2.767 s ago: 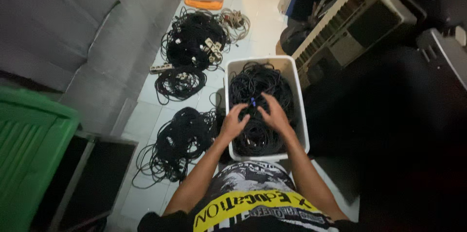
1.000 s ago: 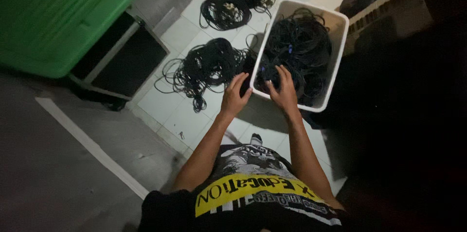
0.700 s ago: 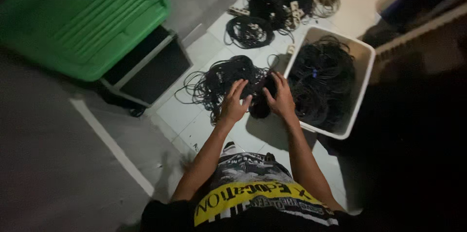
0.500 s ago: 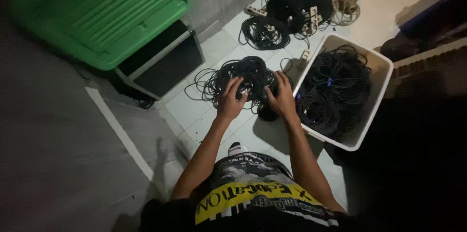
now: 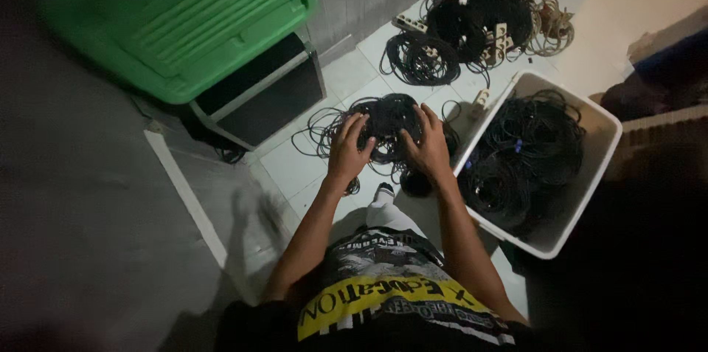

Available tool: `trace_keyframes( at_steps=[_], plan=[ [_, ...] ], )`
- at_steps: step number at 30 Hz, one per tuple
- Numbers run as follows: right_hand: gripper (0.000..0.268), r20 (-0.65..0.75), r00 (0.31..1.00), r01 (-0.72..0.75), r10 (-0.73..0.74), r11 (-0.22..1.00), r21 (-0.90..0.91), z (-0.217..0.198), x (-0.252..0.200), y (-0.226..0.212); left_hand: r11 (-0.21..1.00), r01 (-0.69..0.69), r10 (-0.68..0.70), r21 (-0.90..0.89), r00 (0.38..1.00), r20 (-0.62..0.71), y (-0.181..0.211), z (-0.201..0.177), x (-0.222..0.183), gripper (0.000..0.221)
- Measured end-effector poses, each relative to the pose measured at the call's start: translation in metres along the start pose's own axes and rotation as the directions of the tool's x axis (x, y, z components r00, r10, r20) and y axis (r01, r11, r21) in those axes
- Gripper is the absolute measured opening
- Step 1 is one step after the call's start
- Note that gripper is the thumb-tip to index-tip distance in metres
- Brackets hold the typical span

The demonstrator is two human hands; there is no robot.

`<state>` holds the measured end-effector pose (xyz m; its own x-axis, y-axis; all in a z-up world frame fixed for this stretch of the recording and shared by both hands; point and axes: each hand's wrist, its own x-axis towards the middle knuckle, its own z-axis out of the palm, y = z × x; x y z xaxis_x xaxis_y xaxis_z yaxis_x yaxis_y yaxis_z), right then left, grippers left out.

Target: The person sorts through several coils of black cables, picking them up from the floor and placing them into a white plastic bin.

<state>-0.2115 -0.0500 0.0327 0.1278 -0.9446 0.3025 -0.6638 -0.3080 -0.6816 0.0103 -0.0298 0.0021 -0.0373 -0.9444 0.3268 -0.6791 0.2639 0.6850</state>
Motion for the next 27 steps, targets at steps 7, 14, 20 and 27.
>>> trace_keyframes(
  at_steps=[7, 14, 20, 27],
  plan=[
    [0.064, 0.000, 0.999, 0.044, -0.044, 0.999, -0.028, 0.000, 0.069, 0.022, 0.999, -0.037, 0.037, 0.025, 0.999, -0.028, -0.009, 0.010, 0.072, 0.054],
    [0.065, -0.045, 0.990, 0.135, -0.135, 0.991, -0.001, -0.010, 0.139, 0.048, 0.993, -0.107, 0.113, 0.059, 0.987, -0.111, -0.003, 0.020, 0.142, 0.058],
    [0.067, -0.025, 0.991, 0.134, -0.133, 0.990, 0.052, -0.017, 0.192, 0.065, 0.993, -0.087, 0.095, 0.082, 0.990, -0.105, 0.003, 0.027, 0.192, 0.060],
    [0.068, 0.013, 0.999, 0.046, -0.047, 0.998, 0.038, -0.012, 0.221, 0.069, 0.995, -0.097, 0.099, 0.027, 0.990, -0.096, 0.003, 0.038, 0.229, 0.061]
  ],
)
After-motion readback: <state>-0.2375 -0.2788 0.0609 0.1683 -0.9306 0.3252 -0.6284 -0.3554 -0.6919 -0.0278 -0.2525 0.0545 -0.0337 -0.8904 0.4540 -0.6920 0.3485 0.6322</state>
